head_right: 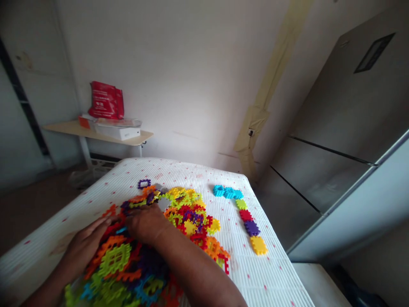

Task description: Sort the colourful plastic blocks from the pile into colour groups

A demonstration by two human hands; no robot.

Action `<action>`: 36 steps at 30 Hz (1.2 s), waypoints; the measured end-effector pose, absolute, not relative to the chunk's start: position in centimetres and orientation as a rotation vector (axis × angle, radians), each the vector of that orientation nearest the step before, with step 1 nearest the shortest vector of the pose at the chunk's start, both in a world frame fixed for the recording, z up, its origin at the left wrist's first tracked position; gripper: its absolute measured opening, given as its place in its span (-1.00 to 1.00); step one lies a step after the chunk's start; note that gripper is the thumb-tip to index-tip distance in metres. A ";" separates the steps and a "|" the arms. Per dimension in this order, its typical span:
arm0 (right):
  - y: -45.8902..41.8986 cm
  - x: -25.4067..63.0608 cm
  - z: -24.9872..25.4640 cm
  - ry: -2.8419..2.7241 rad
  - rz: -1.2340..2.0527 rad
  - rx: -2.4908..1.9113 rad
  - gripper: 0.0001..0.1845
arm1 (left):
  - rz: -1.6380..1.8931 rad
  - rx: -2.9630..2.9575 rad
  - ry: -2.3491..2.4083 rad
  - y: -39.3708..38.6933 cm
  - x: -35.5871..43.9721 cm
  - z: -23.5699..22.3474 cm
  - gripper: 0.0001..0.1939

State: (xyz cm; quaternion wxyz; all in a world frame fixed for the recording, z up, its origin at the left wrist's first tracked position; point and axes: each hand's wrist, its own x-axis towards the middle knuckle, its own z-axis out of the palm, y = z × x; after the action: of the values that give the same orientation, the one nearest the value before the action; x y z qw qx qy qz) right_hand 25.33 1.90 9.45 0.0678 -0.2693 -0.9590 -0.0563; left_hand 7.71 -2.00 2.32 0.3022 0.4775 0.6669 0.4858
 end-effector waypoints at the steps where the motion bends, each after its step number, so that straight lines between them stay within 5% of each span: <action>1: 2.0 25.8 9.5 -2.837 -0.153 -0.802 -0.80 | 1.282 1.269 1.767 -2.0 7.8 2.4 -0.49; 10: 4.2 38.6 11.0 -2.079 0.443 -1.252 -0.68 | 1.259 1.332 1.768 -2.7 8.3 3.4 -0.47; 17: 5.5 48.7 8.6 -1.945 0.144 -2.066 -0.67 | 1.225 1.254 1.780 -2.6 8.0 2.9 -0.50; 26: 5.8 49.4 5.7 -1.721 -0.238 -2.218 -0.68 | 1.189 1.205 1.807 -2.3 8.0 3.2 -0.57; 36: 4.7 47.3 7.1 -1.707 0.033 -2.514 -0.48 | 1.183 1.244 1.867 -2.2 7.4 2.2 -0.57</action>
State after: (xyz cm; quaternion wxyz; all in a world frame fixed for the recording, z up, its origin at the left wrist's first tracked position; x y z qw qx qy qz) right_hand 47.34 4.74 7.12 0.0513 -0.8261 -0.5610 0.0107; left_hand 7.43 -2.16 2.17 0.2981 0.4683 0.7027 0.4451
